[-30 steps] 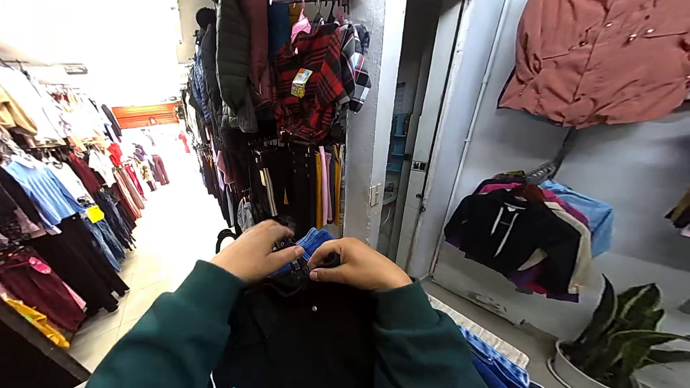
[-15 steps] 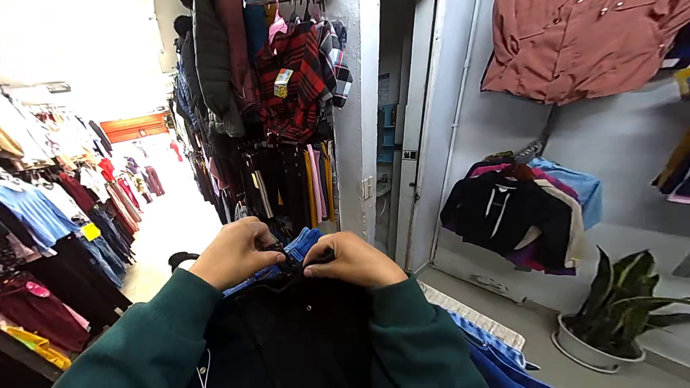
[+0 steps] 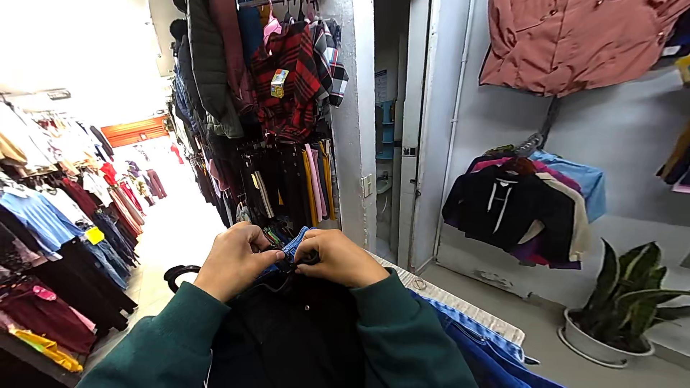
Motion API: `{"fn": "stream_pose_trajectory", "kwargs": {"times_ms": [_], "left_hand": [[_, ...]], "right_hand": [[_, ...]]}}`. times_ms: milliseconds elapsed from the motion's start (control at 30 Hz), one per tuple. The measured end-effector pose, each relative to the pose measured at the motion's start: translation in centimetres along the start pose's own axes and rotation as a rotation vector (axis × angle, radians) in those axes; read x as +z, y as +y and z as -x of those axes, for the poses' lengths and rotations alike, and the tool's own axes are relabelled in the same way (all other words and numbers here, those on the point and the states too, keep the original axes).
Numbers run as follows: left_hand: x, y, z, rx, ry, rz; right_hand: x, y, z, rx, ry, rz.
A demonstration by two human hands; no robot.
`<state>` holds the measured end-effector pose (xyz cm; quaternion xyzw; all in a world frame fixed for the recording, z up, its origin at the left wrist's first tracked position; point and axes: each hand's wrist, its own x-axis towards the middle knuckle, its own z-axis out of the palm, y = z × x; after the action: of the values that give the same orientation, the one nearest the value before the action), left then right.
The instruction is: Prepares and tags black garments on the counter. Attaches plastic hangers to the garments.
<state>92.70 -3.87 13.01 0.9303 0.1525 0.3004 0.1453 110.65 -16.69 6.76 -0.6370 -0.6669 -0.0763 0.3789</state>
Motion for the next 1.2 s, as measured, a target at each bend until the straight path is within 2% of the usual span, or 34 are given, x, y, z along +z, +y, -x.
{"fn": "stream_pose_trajectory", "kwargs": {"times_ms": [200,367,533,633,800,867,967,1000,1033,1100,1167,1200], "left_hand": [[0.7,1.1,0.1,-0.043,-0.061,-0.040],[1.2,0.2,0.1,-0.010,-0.066,-0.009],[1.7,-0.9,0.5,0.129,-0.001,0.009],[1.5,-0.8,0.8,0.156,0.015,0.020],[-0.5,0.0,0.2,0.039,-0.230,0.077],[-0.2,0.3,0.8,0.098,-0.148,0.048],[1.5,1.4,3.1,0.351,0.215,-0.147],[2.2,1.8,4.0,0.381,0.266,-0.192],[2.9,2.2,4.9,0.332,0.209,-0.211],[3.9,2.6,6.0,0.003,-0.117,-0.179],[5.0,2.0,5.9,-0.208,-0.216,-0.074],[5.4,1.7,5.8,-0.248,-0.234,-0.031]], "right_hand": [[-0.1,0.9,0.2,0.000,0.098,-0.098],[-0.5,0.9,0.5,-0.005,0.005,-0.178],[-0.7,0.7,0.7,0.108,-0.105,-0.268],[-0.7,0.8,0.6,0.028,-0.059,-0.261],[-0.3,0.9,0.5,-0.144,0.051,-0.228],[-0.6,1.0,0.7,-0.151,0.051,-0.242],[-1.4,1.5,0.6,-0.186,0.033,-0.243],[-1.4,1.8,0.7,-0.192,0.024,-0.224],[-1.4,2.3,0.8,-0.184,0.011,-0.206],[-0.7,5.7,1.1,-0.151,-0.047,-0.182],[0.6,8.7,0.9,-0.091,-0.109,-0.193],[0.8,7.9,0.7,-0.049,-0.108,-0.168]]}}
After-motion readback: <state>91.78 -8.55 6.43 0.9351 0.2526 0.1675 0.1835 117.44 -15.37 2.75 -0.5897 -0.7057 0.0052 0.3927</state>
